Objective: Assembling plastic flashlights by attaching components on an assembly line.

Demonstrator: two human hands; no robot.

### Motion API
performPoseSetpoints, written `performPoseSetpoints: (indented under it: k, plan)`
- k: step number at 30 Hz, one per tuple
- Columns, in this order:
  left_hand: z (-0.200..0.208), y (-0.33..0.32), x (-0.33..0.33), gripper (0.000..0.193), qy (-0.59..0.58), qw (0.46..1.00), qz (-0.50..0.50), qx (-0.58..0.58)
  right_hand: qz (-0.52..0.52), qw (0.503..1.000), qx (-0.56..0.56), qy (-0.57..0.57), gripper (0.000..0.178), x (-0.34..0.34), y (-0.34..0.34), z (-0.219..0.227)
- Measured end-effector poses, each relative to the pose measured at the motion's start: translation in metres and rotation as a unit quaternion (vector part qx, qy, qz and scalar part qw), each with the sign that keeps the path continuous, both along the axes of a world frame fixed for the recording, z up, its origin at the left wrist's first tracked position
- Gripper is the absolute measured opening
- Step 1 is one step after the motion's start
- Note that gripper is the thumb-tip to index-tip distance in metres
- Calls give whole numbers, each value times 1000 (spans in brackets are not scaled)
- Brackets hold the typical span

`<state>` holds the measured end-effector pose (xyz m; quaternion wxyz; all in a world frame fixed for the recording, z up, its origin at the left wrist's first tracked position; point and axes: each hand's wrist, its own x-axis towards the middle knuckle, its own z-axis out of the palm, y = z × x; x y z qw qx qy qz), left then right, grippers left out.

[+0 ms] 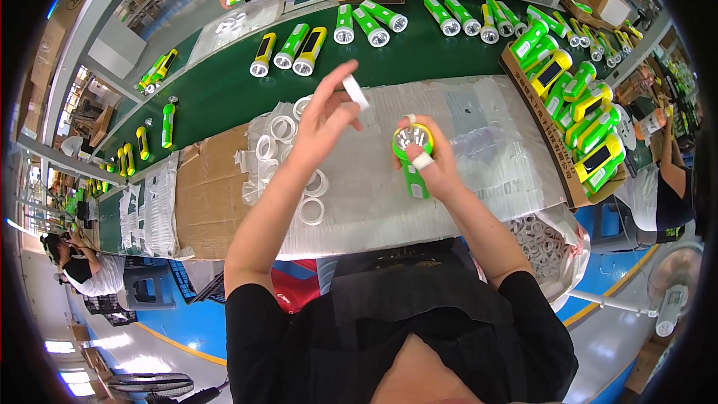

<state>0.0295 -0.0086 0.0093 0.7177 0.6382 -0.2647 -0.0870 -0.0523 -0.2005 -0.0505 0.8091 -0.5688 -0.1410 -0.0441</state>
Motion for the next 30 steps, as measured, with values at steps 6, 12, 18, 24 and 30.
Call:
performPoseSetpoints:
  k: [6, 12, 18, 24, 30]
  plan:
    - [19, -3, -44, 29, -350, 920, 53, 169, 4, 1000, -13, 12, 33, -1, 4, 1]
    - [10, -9, -50, 31, -372, 899, 59, 224, -25, 993, -58, -103, 35, 4, 4, -5]
    - [16, -15, -49, 24, -266, 946, 116, 147, 63, 998, -5, 9, 41, -5, 1, -3]
    - [16, -51, -37, 19, -267, 948, 55, 163, 76, 994, -68, -28, 48, 1, 0, -21]
    - [0, -58, -21, 23, -417, 879, 67, 222, 89, 987, -118, -70, 56, 9, -2, -18]
